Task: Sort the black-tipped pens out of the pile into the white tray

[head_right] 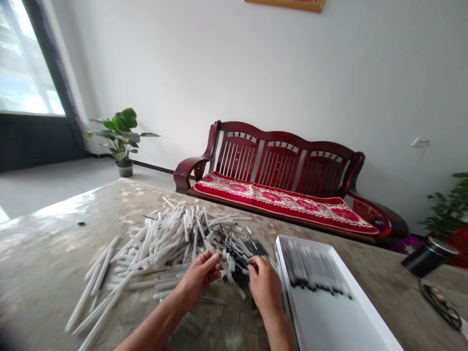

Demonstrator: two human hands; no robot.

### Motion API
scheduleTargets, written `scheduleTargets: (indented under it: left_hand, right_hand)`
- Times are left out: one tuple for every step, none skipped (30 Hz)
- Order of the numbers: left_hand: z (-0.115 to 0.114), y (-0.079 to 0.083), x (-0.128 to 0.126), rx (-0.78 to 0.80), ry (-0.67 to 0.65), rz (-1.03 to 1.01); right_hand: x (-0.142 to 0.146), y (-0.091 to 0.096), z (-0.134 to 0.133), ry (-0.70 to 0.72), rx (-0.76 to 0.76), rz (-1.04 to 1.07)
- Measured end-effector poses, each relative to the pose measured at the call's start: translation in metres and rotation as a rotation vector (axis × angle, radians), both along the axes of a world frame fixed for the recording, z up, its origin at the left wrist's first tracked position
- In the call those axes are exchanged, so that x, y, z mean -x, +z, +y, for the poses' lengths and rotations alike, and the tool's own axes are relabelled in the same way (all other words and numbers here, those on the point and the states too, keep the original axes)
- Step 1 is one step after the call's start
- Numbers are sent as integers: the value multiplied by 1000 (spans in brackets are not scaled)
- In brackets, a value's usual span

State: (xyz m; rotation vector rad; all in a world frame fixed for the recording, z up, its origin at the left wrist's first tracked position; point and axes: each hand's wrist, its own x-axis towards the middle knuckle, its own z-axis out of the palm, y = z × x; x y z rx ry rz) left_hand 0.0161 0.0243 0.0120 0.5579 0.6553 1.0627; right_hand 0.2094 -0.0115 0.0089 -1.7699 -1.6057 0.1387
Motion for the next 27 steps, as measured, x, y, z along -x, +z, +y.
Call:
scheduleTargets:
  left_hand:
    - [0, -1, -1, -14, 33, 11]
    - [-1, -2, -2, -27, 67, 23]
    - [-1, -4, -3, -42, 101, 39]
    - [-1, -7, -4, -61, 134, 62]
    - [-1, -9, -4, -77, 165, 86]
    - [0, -11, -5, -87, 195, 104]
    - [1, -12, -5, -88, 218, 114]
    - [2, -13, -5, -82, 238, 114]
    - [3, -13, -5, -74, 254, 110]
    - [3, -13, -5, -67, 266, 105]
    - [3, -13, -4, -63, 274, 101]
    - [3, -12, -4, -62, 280, 98]
    - [3, -12, -4, -63, 283, 97]
    - [3, -11, -4, -63, 285, 96]
    - [3, -11, -5, -62, 285, 94]
    - [3, -11, -5, -59, 287, 91]
    - [3, -12, -5, -55, 290, 86]
    - [3, -12, -5, -46, 291, 79]
    - [3, -13, -5, -32, 293, 70]
    - [3, -13, -5, -17, 291, 60]
    - [3, -13, -5, -2, 288, 47]
    - [3, -13, -5, 10, 283, 30]
    - [3, -13, -5, 17, 276, 10]
    - [3, -12, -4, 19, 270, -9]
    - [2, -12, -4, 18, 264, -26]
    - [1, -11, -4, 17, 259, -37]
    - [1, -10, -4, 17, 256, -41]
  right_hand:
    - [0, 1, -1, 3, 14, -44]
    - [0, 1, -2, 4, 29, -82]
    - [1, 1, -3, 7, 47, -112]
    - [2, 2, -4, 9, 66, -137]
    - [3, 2, -5, 12, 85, -159]
    - [3, 2, -6, 18, 103, -181]
    - [4, 3, -7, 25, 117, -205]
    - [5, 3, -7, 22, 125, -231]
    - [5, 2, -8, 13, 131, -260]
    - [6, 1, -8, 0, 135, -289]
    - [6, 0, -8, -10, 139, -315]
    - [7, -1, -9, -18, 140, -337]
    - [7, -3, -8, -22, 137, -353]
    - [7, -5, -8, -23, 128, -361]
    - [7, -7, -7, -24, 113, -360]
    - [6, -8, -6, -29, 90, -343]
    - [5, -9, -5, -34, 63, -304]
    - [4, -10, -4, -36, 37, -237]
    - [4, -10, -2, -32, 16, -143]
    - [4, -9, 0, -20, -2, -28]
    - [5, -8, 1, -1, -18, 97]
    - [7, -7, 3, 26, -26, 224]
    - [11, -5, 4, 55, -24, 346]
    - [15, -4, 4, 81, -15, 461]
    - [19, -2, 4, 100, -5, 570]
    - [25, -1, 4, 109, 0, 673]
    - [30, -1, 3, 107, -5, 764]
